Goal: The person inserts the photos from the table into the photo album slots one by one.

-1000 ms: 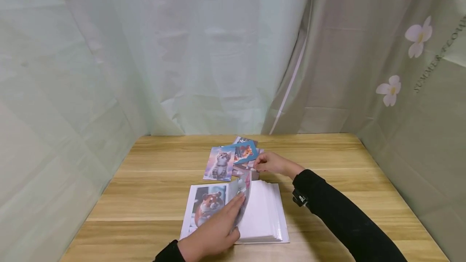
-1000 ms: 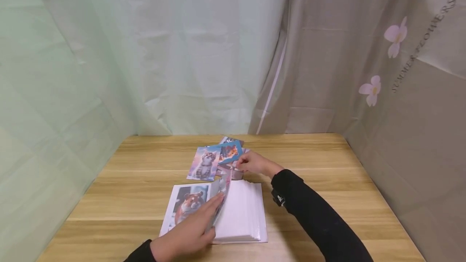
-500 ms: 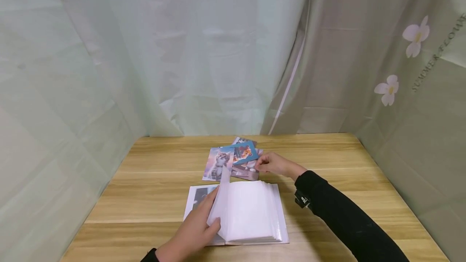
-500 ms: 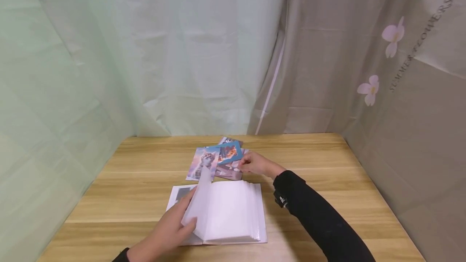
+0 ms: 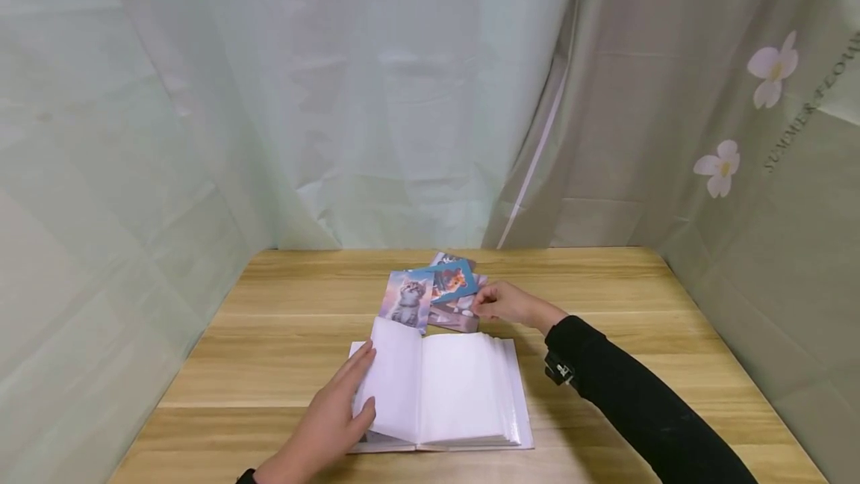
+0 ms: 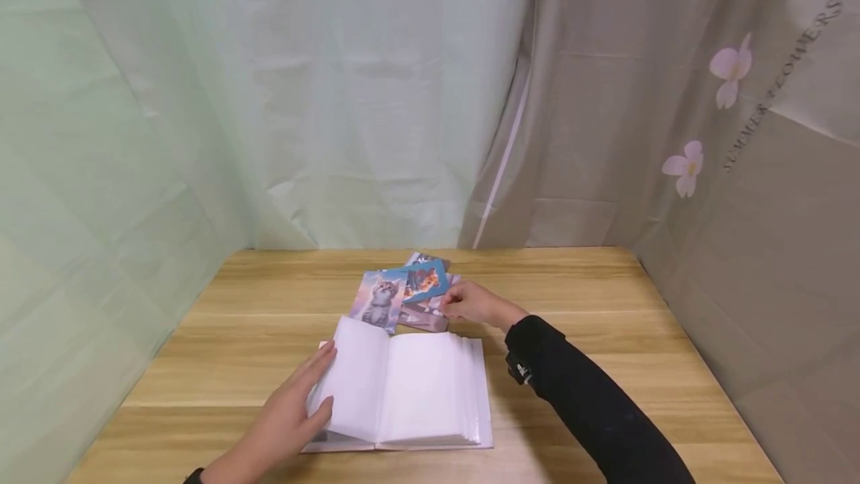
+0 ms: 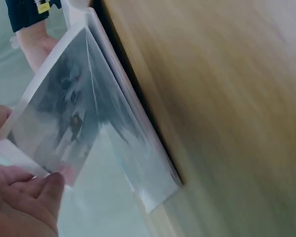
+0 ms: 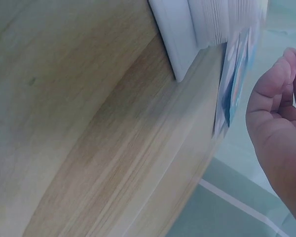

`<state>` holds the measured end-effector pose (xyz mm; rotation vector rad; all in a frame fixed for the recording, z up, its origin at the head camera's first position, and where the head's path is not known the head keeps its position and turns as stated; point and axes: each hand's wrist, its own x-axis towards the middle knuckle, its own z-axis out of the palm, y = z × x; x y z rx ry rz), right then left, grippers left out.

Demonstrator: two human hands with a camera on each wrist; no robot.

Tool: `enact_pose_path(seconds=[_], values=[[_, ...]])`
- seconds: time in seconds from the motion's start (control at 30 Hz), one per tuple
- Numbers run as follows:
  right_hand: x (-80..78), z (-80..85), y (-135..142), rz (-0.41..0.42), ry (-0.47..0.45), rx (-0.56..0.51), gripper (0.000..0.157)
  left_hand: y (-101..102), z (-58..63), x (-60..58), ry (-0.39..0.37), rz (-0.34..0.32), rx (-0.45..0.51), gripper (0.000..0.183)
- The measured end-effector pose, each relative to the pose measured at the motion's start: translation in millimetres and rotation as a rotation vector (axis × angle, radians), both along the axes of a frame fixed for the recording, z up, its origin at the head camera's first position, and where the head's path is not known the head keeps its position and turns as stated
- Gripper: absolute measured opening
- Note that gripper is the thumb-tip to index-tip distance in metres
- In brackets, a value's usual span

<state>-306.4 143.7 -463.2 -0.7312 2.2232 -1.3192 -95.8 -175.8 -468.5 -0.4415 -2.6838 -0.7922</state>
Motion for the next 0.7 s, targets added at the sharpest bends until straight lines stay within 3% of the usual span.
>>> enact_pose_path(seconds=[0.33,0.7], values=[[-0.7,-0.6,2.0,0.0,-0.014,-0.008,0.02,-15.7,-3.3,2.6,-0.156,-0.031,-0.135,0.052],[0.4,0.4,0.6,-0.007,-0.021,0.002,0.019,-24.1,-11.0,0.1,-0.297,-0.105,-0.18,0.058]])
